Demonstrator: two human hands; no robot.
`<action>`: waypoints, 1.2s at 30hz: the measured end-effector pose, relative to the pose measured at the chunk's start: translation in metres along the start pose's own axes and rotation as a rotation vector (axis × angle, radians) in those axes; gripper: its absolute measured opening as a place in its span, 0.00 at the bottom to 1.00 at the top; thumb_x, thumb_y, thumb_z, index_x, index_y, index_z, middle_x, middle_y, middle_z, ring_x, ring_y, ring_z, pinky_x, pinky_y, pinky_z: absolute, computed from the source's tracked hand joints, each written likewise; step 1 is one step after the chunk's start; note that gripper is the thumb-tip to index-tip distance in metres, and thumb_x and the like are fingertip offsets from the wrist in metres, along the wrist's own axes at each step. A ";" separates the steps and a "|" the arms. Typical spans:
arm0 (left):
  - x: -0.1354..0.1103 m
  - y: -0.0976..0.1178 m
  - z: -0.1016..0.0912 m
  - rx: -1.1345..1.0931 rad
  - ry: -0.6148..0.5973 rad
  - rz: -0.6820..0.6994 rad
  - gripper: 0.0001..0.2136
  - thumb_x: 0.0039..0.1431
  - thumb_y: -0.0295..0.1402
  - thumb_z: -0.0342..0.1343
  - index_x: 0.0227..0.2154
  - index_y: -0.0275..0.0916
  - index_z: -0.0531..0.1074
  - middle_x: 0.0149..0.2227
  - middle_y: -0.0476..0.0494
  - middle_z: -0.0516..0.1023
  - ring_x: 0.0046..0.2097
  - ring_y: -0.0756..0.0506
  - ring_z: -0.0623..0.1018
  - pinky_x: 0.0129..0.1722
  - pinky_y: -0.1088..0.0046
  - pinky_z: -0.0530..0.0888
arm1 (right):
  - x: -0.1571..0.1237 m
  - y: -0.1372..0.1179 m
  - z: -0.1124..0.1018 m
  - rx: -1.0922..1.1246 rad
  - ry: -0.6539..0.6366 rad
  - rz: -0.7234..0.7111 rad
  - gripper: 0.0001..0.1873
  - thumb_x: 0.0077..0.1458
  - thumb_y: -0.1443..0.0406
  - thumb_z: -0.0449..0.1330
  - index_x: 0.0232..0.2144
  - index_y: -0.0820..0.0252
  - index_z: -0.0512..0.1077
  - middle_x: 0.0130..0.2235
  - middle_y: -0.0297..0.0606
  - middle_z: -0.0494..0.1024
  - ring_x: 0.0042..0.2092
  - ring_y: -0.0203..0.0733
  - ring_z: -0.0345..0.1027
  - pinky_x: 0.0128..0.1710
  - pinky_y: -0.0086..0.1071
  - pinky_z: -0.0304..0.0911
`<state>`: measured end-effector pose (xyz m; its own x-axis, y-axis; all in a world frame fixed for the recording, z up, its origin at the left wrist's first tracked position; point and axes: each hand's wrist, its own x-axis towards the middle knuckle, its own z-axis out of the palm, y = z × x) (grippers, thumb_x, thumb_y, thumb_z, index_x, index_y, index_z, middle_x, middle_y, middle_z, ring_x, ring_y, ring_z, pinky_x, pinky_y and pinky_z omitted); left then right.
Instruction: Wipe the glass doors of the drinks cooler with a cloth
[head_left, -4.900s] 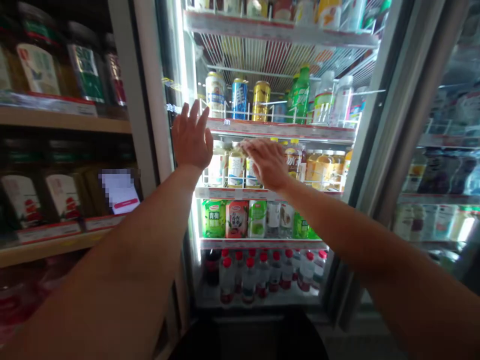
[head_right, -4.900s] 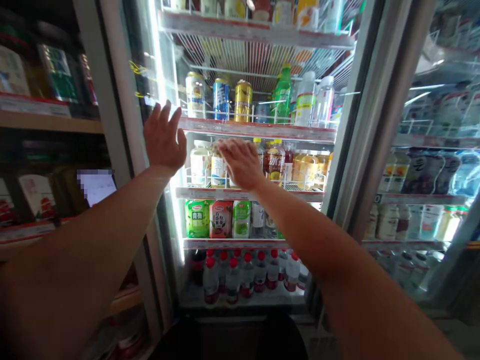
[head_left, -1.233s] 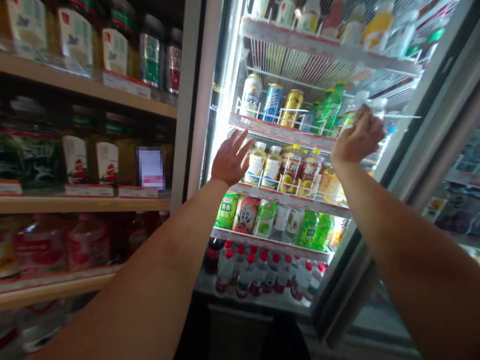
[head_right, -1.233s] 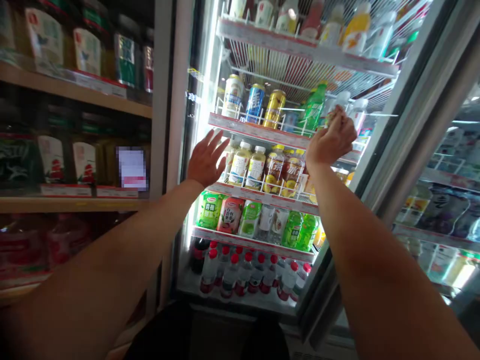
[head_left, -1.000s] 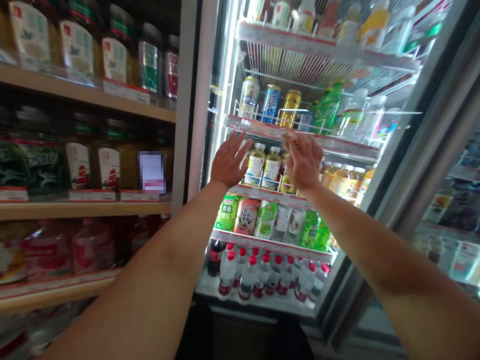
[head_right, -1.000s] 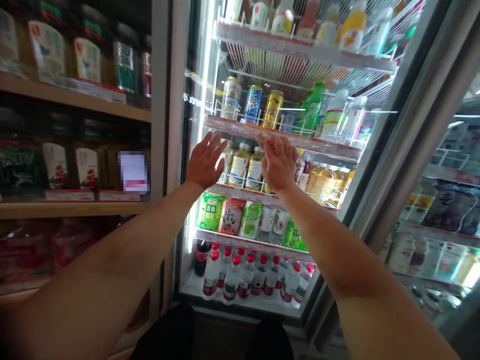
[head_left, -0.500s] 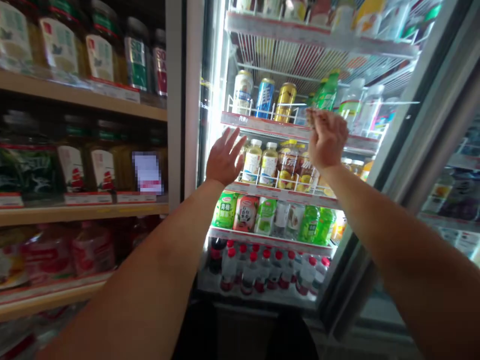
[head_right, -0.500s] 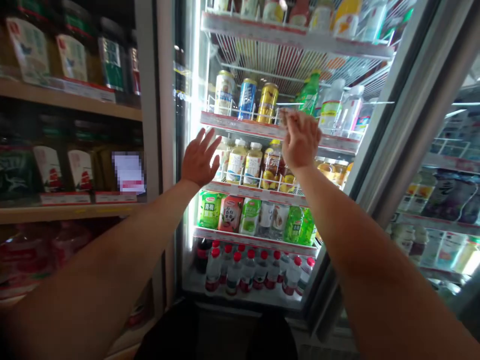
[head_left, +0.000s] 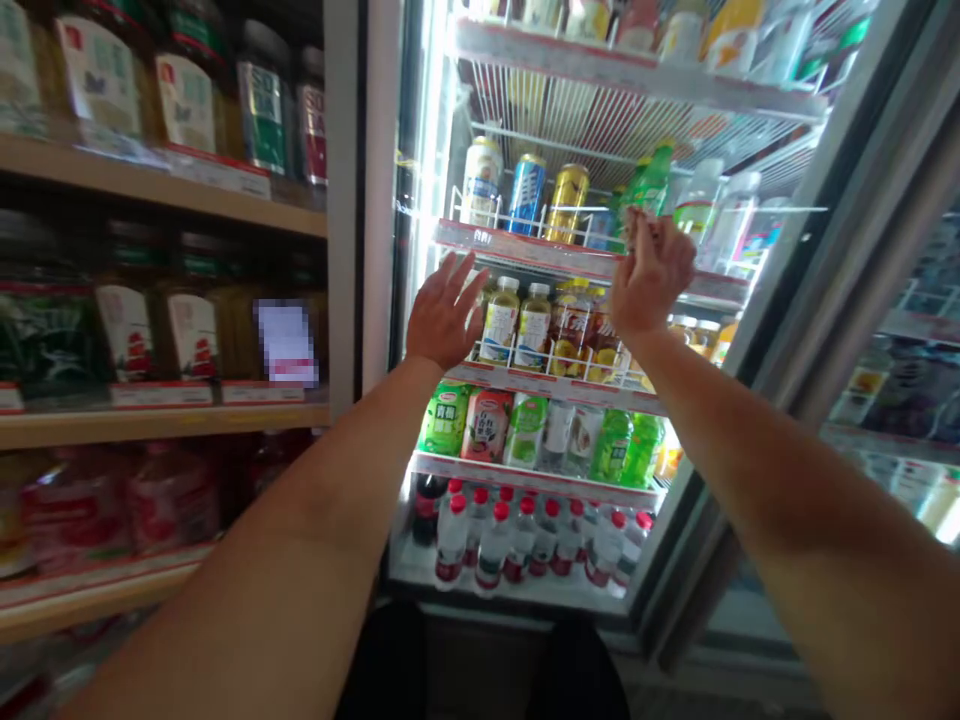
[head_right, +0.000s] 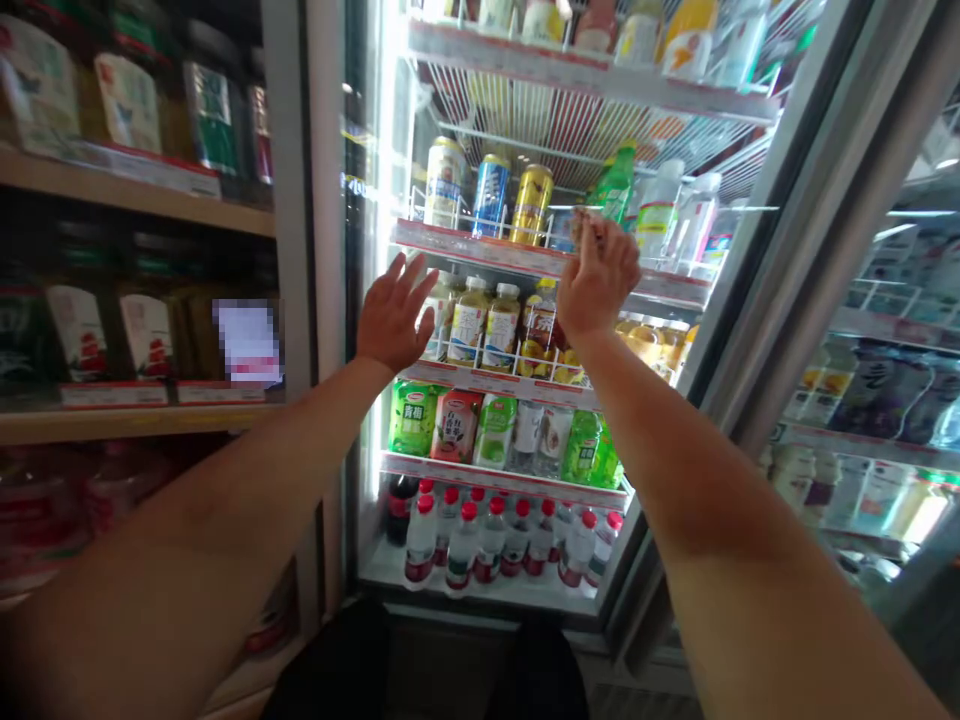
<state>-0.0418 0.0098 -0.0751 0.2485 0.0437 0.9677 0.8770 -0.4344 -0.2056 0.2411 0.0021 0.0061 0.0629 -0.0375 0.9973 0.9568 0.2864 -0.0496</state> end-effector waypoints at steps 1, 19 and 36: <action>0.000 0.000 0.000 0.005 -0.001 0.000 0.25 0.67 0.33 0.47 0.67 0.44 0.60 0.70 0.42 0.58 0.72 0.37 0.53 0.68 0.51 0.59 | -0.009 -0.007 0.000 0.003 -0.030 -0.072 0.31 0.58 0.67 0.49 0.63 0.55 0.67 0.63 0.45 0.66 0.64 0.59 0.56 0.63 0.59 0.55; 0.000 0.001 0.001 -0.008 0.018 -0.001 0.25 0.67 0.33 0.47 0.67 0.45 0.59 0.70 0.43 0.58 0.72 0.37 0.53 0.68 0.50 0.59 | -0.016 0.022 -0.017 -0.046 -0.160 -0.304 0.27 0.63 0.65 0.50 0.63 0.51 0.66 0.63 0.40 0.69 0.64 0.56 0.58 0.62 0.55 0.53; 0.000 0.001 0.000 -0.044 -0.008 -0.020 0.25 0.67 0.33 0.47 0.67 0.44 0.59 0.70 0.42 0.58 0.72 0.36 0.52 0.68 0.48 0.57 | -0.041 -0.015 -0.013 0.040 -0.344 -0.557 0.27 0.65 0.65 0.50 0.65 0.51 0.64 0.64 0.39 0.67 0.65 0.55 0.57 0.63 0.51 0.56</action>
<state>-0.0407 0.0090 -0.0749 0.2342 0.0598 0.9703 0.8632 -0.4721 -0.1792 0.2275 -0.0130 -0.0352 -0.5394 0.1158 0.8340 0.8084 0.3485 0.4744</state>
